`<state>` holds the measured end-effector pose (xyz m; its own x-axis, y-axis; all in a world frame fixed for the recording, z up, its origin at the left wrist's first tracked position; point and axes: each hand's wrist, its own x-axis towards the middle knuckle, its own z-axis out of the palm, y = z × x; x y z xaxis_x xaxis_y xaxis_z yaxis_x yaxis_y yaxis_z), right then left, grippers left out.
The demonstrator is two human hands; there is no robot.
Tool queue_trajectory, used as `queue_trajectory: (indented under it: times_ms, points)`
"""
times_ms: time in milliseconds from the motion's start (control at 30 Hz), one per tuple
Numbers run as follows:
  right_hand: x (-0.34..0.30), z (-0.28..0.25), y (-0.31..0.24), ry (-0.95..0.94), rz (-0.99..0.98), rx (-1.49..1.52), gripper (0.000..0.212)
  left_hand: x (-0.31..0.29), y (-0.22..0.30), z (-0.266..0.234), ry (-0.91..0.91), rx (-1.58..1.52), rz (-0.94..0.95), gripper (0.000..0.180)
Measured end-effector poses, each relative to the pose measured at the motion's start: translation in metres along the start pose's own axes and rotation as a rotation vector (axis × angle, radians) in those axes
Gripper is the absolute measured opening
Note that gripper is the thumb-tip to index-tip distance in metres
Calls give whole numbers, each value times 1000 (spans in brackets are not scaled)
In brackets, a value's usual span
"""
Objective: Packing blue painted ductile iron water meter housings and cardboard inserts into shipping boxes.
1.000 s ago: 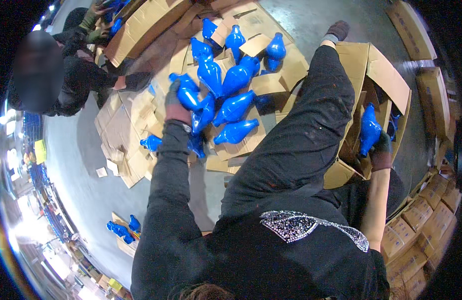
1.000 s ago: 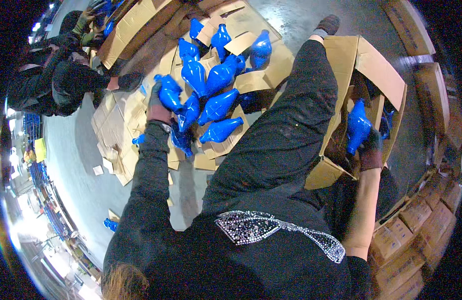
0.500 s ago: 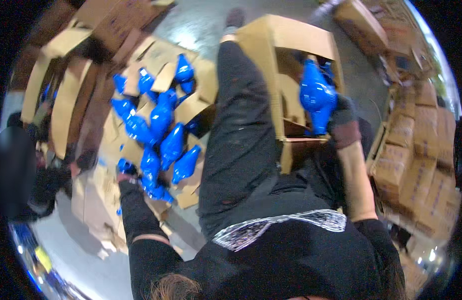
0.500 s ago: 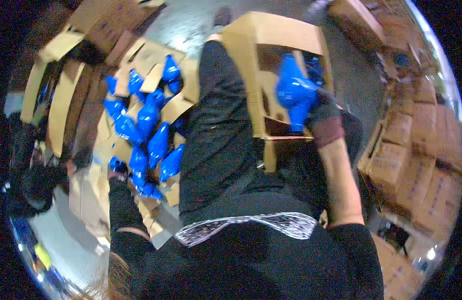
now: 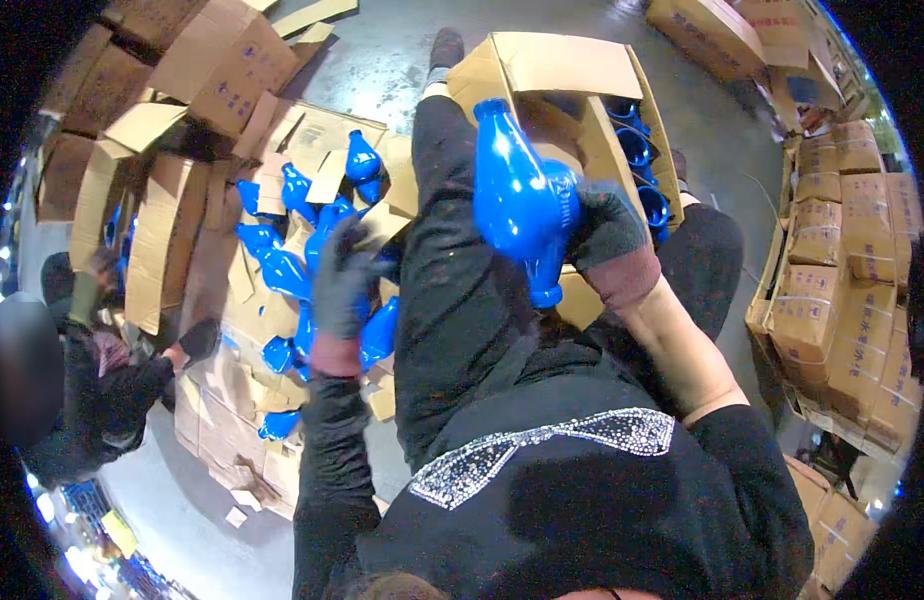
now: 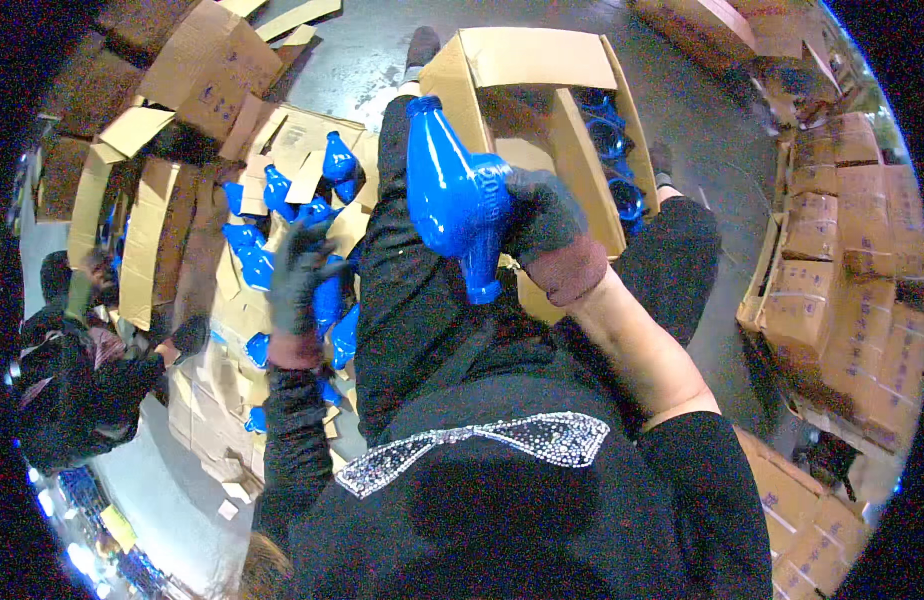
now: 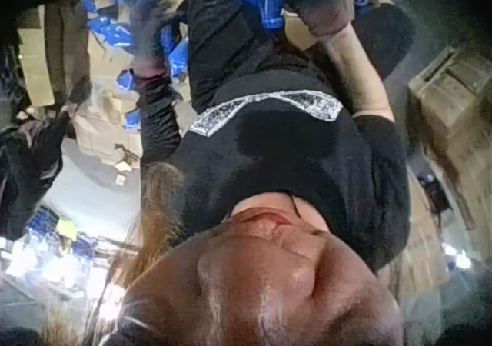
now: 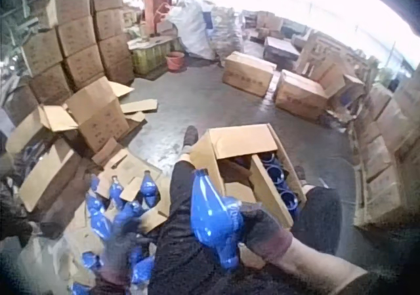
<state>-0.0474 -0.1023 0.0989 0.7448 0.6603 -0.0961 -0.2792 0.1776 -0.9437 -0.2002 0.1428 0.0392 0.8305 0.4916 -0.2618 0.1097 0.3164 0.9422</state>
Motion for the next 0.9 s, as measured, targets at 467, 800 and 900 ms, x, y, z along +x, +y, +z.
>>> queue_trajectory:
  times_ms: [467,800,900]
  points:
    - [-13,0,0,-246,189,-102,57,-29,38,107,-261,524,432,67]
    - [-8,3,8,-311,136,-109,49,-28,23,92,-150,700,705,66]
    - [-9,0,11,-316,162,-128,51,-30,14,93,-79,565,704,66]
